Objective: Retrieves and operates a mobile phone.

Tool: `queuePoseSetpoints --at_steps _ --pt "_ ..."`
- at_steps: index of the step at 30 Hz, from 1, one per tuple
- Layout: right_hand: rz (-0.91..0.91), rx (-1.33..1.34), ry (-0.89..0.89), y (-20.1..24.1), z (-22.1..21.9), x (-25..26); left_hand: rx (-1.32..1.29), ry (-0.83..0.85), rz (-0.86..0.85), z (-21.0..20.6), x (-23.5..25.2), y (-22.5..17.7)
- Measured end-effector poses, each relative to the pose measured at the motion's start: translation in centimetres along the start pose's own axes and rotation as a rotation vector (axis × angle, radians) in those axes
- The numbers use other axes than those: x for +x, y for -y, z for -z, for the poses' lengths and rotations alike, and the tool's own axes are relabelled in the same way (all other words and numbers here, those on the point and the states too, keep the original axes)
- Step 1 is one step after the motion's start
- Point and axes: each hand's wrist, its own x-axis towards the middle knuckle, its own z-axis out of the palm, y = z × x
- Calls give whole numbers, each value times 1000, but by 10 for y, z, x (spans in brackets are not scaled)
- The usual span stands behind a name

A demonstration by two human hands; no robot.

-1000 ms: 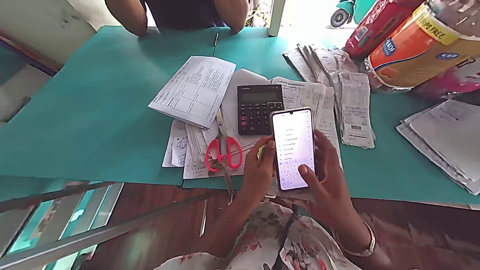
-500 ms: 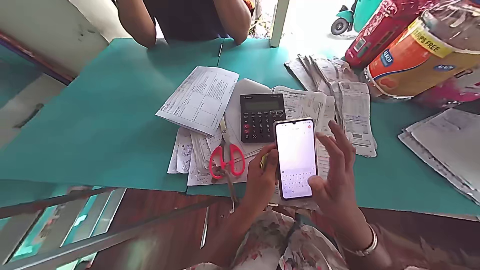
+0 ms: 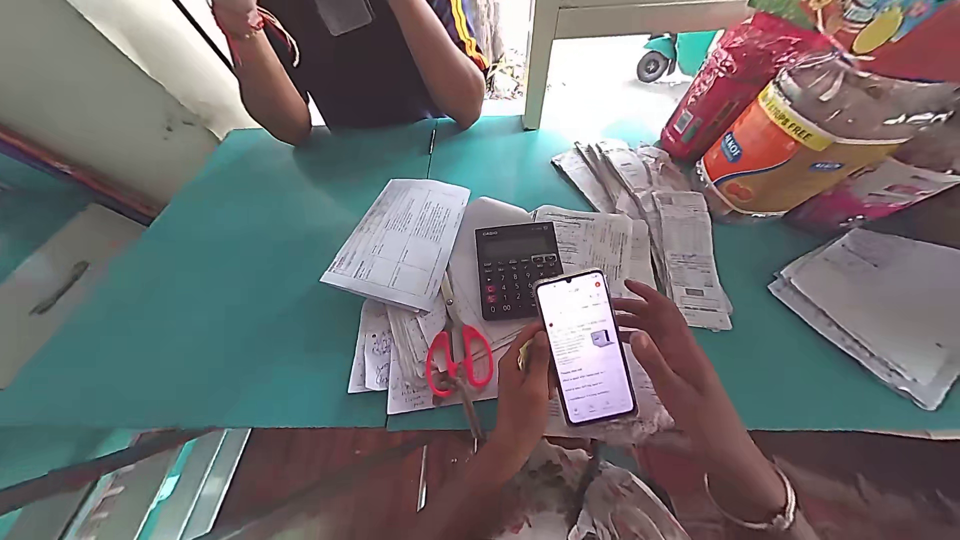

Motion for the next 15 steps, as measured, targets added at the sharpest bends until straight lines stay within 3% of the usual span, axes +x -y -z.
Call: queuePoseSetpoints --at_steps 8,12,15 --pt "-321 406 439 5 11 21 -66 -62 7 -1 -1 0" --pt "-521 523 543 8 11 43 -65 -110 7 -2 0 -1" --pt "-564 618 613 -3 11 58 -69 -178 29 -6 1 -3"
